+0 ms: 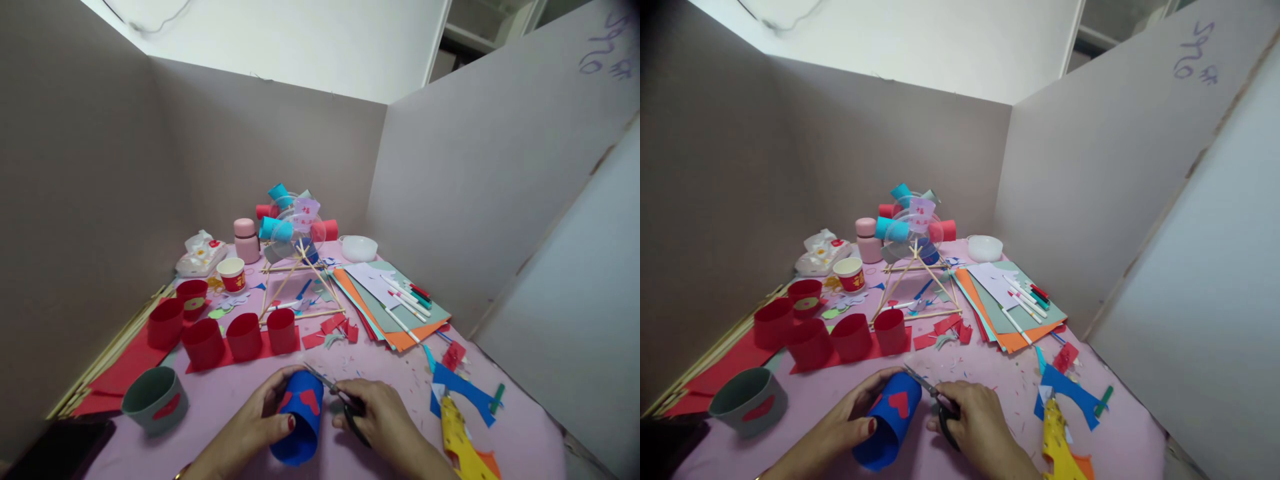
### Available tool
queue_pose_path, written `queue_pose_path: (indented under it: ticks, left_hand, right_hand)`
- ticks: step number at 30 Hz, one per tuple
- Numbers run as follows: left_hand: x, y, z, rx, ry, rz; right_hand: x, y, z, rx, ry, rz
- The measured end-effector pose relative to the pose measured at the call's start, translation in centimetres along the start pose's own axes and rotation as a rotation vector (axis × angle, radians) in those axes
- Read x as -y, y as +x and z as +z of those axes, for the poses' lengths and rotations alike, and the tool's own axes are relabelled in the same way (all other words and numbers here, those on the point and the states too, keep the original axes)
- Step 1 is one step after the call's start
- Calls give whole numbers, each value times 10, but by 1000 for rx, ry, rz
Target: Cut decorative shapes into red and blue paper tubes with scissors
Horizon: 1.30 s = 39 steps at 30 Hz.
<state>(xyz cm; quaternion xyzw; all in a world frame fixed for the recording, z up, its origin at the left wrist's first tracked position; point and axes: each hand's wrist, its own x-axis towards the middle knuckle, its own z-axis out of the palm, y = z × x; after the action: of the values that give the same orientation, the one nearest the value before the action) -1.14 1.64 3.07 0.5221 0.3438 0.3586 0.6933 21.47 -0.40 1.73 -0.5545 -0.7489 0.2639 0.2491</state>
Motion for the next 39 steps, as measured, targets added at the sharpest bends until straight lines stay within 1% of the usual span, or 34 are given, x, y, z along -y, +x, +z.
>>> queue_pose_path:
  ticks: [4,7,14,19,22,26,28,33,39]
  left_hand:
    - [-2,0,1,-29,9,-39]
    - [-3,-2,3,-36,23,-31]
    - [3,3,1,24,34,17]
    - [5,5,1,38,29,8]
    - [6,3,0,3,16,11]
    - [4,0,2,-146,-87,17]
    - [2,-2,6,-181,-163,24]
    - [2,-3,13,-202,-251,41]
    - [11,0,7,-180,-274,29]
  right_hand:
    - [-1,2,-1,11,18,21]
    - [-2,2,-1,-10,11,47]
    - [4,2,1,8,-1,37]
    - [5,1,1,16,42,25]
    - [3,2,2,-14,73,44]
    - [0,4,6,-71,108,77]
    - [1,4,8,-78,116,74]
    - [3,2,11,-59,155,39]
    - [1,3,11,-70,168,47]
